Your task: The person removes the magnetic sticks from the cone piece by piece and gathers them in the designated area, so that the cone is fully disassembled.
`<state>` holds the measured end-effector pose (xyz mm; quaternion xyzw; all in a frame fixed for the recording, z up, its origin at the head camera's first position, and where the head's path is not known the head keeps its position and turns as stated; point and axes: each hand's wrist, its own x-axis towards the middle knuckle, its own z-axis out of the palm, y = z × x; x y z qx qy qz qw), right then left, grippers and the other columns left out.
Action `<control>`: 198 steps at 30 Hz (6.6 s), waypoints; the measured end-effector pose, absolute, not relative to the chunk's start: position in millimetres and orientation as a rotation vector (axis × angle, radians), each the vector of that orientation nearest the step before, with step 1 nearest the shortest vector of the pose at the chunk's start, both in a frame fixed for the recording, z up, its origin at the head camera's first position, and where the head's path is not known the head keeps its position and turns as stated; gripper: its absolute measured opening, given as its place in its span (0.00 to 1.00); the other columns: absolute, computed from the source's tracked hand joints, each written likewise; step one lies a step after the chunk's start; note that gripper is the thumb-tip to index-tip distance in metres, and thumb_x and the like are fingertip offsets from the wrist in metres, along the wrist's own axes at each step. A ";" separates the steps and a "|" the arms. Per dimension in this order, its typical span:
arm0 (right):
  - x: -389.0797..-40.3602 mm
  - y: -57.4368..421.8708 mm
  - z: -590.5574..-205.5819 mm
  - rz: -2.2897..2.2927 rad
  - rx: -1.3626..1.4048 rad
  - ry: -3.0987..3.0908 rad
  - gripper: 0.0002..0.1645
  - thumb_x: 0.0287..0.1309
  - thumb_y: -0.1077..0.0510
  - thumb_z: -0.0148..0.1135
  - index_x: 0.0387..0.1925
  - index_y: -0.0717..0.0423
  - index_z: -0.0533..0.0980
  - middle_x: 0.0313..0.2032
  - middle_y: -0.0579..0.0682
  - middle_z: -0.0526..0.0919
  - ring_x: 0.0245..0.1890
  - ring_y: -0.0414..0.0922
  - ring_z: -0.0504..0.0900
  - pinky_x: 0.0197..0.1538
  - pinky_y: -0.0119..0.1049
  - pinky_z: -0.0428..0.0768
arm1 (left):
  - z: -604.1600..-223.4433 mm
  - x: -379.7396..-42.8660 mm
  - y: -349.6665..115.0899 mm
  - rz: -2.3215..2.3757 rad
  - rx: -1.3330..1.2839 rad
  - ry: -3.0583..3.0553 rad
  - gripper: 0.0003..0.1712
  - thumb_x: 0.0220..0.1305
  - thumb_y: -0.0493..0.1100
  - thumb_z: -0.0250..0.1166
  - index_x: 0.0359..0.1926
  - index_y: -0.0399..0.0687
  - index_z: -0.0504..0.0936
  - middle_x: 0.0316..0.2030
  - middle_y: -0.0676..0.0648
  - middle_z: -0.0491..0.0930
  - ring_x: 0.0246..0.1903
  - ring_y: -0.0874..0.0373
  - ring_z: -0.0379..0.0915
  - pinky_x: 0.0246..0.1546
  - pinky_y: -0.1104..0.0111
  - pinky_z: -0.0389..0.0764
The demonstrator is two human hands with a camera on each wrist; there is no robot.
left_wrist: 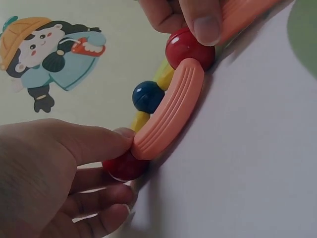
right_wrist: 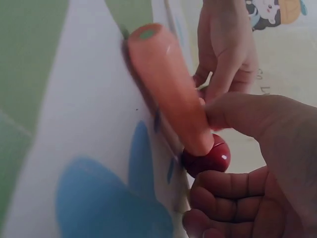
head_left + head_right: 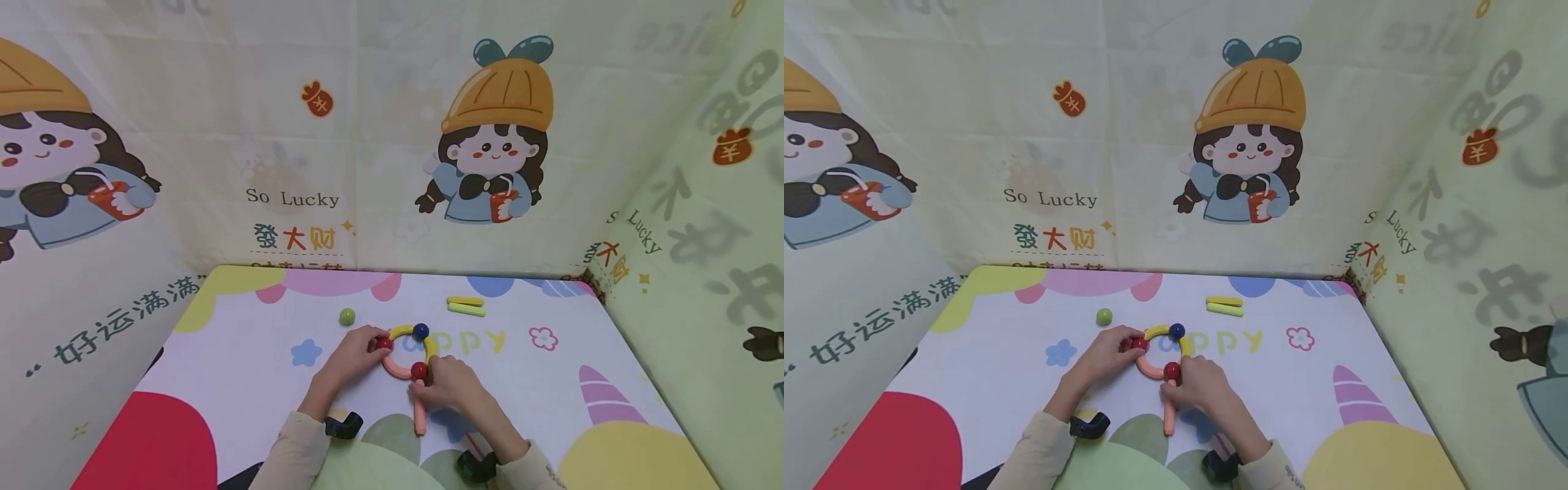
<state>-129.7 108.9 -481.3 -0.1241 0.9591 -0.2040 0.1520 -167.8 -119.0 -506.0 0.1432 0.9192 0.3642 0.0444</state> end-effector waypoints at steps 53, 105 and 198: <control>-156.5 121.1 -501.1 -0.619 -0.916 3.039 0.14 0.57 0.54 0.72 0.45 0.51 0.84 0.37 0.44 0.82 0.37 0.39 0.75 0.44 0.35 0.79 | -467.8 -113.9 -115.4 0.667 0.501 2.866 0.16 0.65 0.52 0.67 0.47 0.47 0.82 0.30 0.54 0.75 0.28 0.63 0.67 0.29 0.72 0.72; -160.2 128.1 -504.2 -0.683 -0.892 3.088 0.08 0.59 0.57 0.70 0.41 0.54 0.85 0.33 0.43 0.80 0.36 0.38 0.74 0.45 0.35 0.81 | -514.7 -135.4 -81.7 0.997 0.768 3.061 0.18 0.67 0.48 0.67 0.53 0.44 0.85 0.44 0.51 0.76 0.39 0.61 0.74 0.46 0.70 0.83; -233.5 171.3 -489.6 -0.560 -0.801 3.399 0.12 0.53 0.62 0.75 0.36 0.65 0.82 0.33 0.58 0.80 0.35 0.55 0.79 0.43 0.49 0.82 | -513.4 -135.2 -85.9 1.066 0.766 3.027 0.21 0.67 0.47 0.66 0.58 0.43 0.82 0.45 0.48 0.79 0.41 0.59 0.75 0.46 0.69 0.83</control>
